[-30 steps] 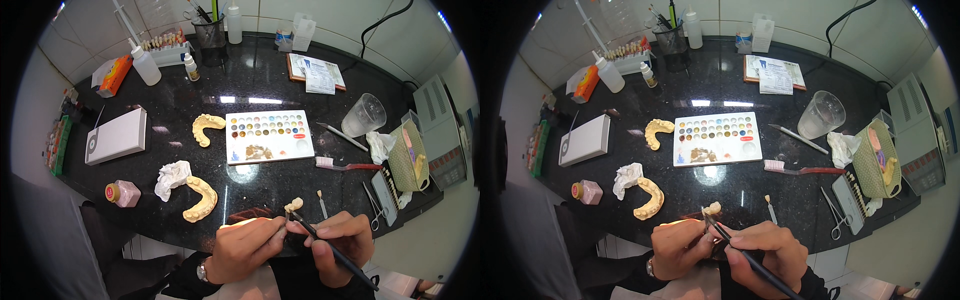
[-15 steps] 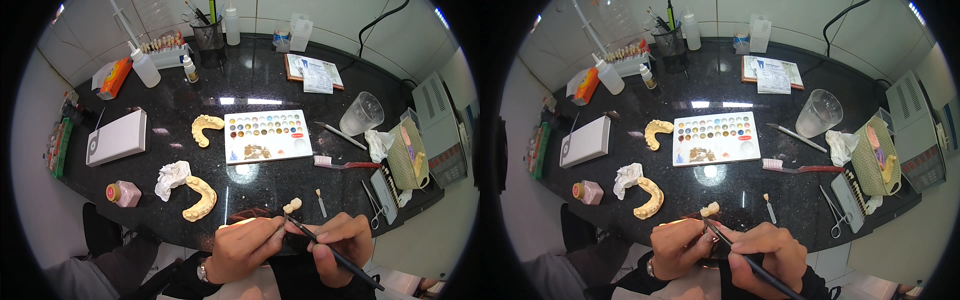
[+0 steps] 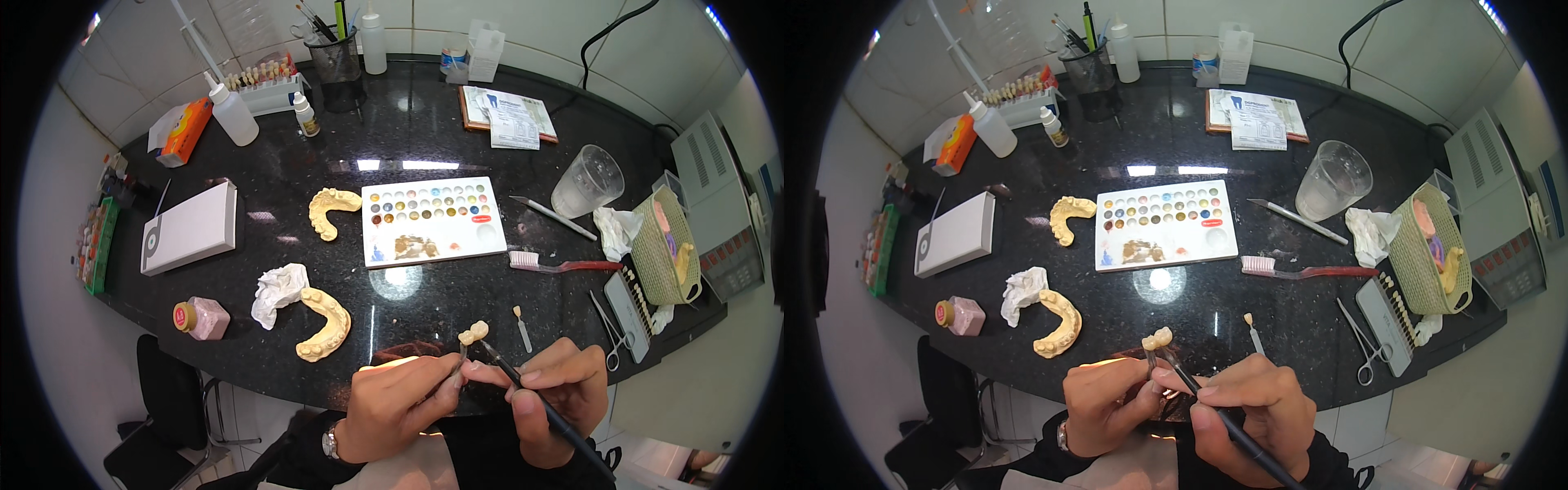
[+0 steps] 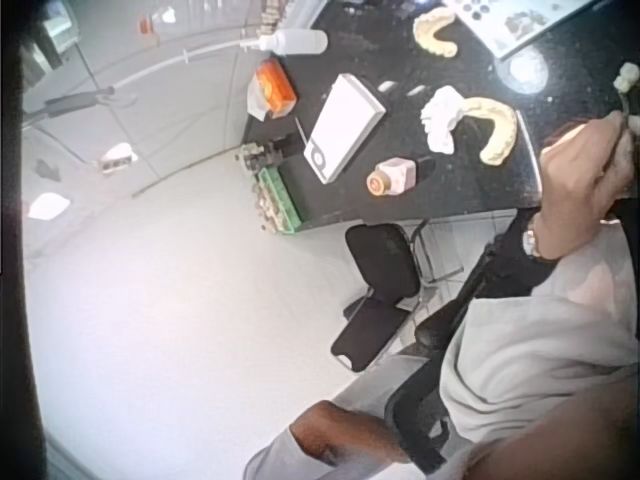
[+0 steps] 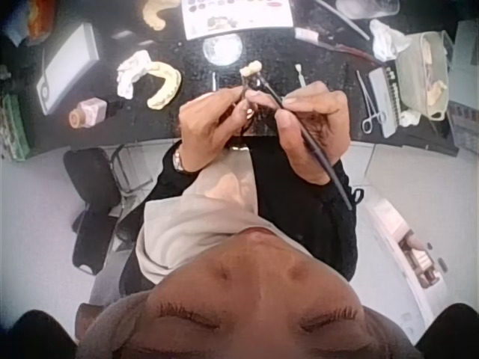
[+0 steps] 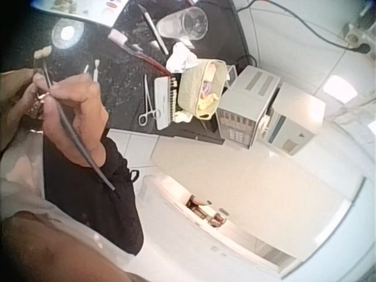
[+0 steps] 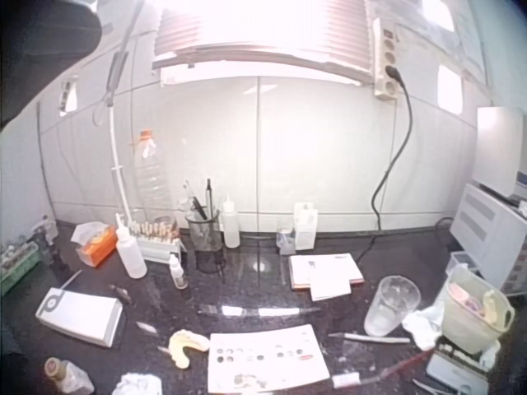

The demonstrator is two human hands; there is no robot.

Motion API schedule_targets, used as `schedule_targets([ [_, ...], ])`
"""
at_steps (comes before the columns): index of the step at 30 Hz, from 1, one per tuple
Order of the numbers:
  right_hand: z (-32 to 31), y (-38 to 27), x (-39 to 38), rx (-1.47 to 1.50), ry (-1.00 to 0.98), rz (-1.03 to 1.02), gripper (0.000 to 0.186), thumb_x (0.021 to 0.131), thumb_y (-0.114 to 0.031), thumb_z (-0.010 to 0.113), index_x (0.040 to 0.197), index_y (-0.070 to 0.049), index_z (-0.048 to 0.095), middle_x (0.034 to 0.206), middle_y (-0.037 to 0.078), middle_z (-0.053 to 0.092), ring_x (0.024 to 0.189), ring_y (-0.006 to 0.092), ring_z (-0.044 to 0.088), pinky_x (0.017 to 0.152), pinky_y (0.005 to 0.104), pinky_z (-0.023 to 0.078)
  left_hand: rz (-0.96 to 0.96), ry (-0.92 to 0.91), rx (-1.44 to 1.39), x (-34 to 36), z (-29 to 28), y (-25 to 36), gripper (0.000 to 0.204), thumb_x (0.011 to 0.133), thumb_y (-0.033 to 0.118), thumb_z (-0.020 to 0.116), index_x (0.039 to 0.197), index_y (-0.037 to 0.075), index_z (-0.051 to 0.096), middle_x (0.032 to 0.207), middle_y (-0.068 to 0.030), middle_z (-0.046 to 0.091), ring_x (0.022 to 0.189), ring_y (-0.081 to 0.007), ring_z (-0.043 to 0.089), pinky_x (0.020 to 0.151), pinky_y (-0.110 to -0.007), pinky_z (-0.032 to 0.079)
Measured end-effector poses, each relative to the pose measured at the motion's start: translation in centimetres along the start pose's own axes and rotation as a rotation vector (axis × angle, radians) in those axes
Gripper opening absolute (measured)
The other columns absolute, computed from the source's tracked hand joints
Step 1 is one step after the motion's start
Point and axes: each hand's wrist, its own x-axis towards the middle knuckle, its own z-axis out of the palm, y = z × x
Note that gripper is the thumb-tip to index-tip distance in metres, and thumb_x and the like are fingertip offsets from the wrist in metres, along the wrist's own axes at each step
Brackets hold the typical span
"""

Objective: The person holds a dental bridge with a clamp and applies layers of liquid stain to the surface using a fine brush, repeatedly picking up different pigments from a ceramic palette.

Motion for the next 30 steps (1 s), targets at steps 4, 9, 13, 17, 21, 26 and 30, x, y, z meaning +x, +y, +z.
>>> schedule_targets([
  [4,0.05,0.5,-0.25,-0.01,-0.018,-0.046,0.021,0.082,-0.004,0.06,0.092,0.003,0.042,0.076,0.013,0.05,0.059,0.0099,0.05,0.068,0.0259,0.055,-0.011,0.0,-0.011,-0.07,0.04,0.06,0.018,0.077,0.006,0.067,0.093,-0.003,0.063,0.068,-0.0096,0.062,0.054,-0.0179,0.061,0.049,-0.026,0.047],
  [9,0.26,0.56,0.11,0.018,-0.074,-0.093,0.019,0.08,0.004,0.057,0.092,0.005,0.043,0.08,0.014,0.048,0.062,0.0129,0.052,0.081,0.0391,0.056,-0.051,0.087,-0.057,0.32,0.59,0.63,0.008,0.079,0.008,0.066,0.077,0.0,0.066,0.055,-0.0066,0.057,0.046,-0.0137,0.055,0.043,-0.025,0.04],
  [13,-0.42,0.86,0.54,-0.051,-0.188,-0.159,0.017,0.077,0.008,0.054,0.091,0.006,0.043,0.08,0.014,0.047,0.064,0.0126,0.051,0.082,0.0406,0.055,-0.034,0.079,-0.056,0.27,0.62,0.39,0.009,0.079,0.007,0.066,0.084,-0.001,0.065,0.06,-0.0076,0.06,0.05,-0.0144,0.058,0.045,-0.025,0.043],
  [17,-0.15,0.86,0.32,0.039,-0.144,-0.15,0.016,0.076,0.008,0.053,0.09,0.006,0.045,0.08,0.015,0.048,0.066,0.0117,0.05,0.079,0.0383,0.057,-0.064,0.079,-0.065,0.33,0.42,0.77,0.01,0.079,0.007,0.066,0.083,-0.002,0.064,0.06,-0.0076,0.059,0.049,-0.0143,0.057,0.045,-0.025,0.043],
  [21,0.1,0.57,0.35,-0.013,-0.1,-0.114,0.017,0.075,0.007,0.055,0.089,0.005,0.045,0.079,0.015,0.049,0.064,0.011,0.048,0.074,0.0355,0.058,-0.049,0.105,-0.048,0.51,0.47,0.78,0.009,0.078,0.007,0.066,0.076,-0.001,0.064,0.054,-0.0068,0.056,0.045,-0.0136,0.054,0.042,-0.024,0.039],
  [26,0.1,0.71,0.13,-0.049,-0.092,-0.104,0.019,0.075,0.005,0.058,0.09,0.005,0.045,0.077,0.014,0.049,0.063,0.0103,0.046,0.071,0.0332,0.057,-0.043,-0.011,-0.019,0.12,-0.18,0.48,0.018,0.08,0.004,0.064,0.095,-0.004,0.063,0.071,-0.0106,0.064,0.059,-0.0172,0.064,0.052,-0.026,0.051],
  [30,-0.04,0.52,0.16,-0.03,-0.076,-0.09,0.018,0.077,0.003,0.059,0.089,0.003,0.046,0.077,0.013,0.05,0.064,0.0097,0.046,0.068,0.0256,0.053,-0.036,0.133,-0.049,0.42,0.61,0.63,0.006,0.075,0.004,0.066,0.075,-0.001,0.064,0.056,-0.0086,0.056,0.046,-0.0147,0.056,0.042,-0.025,0.039],
])
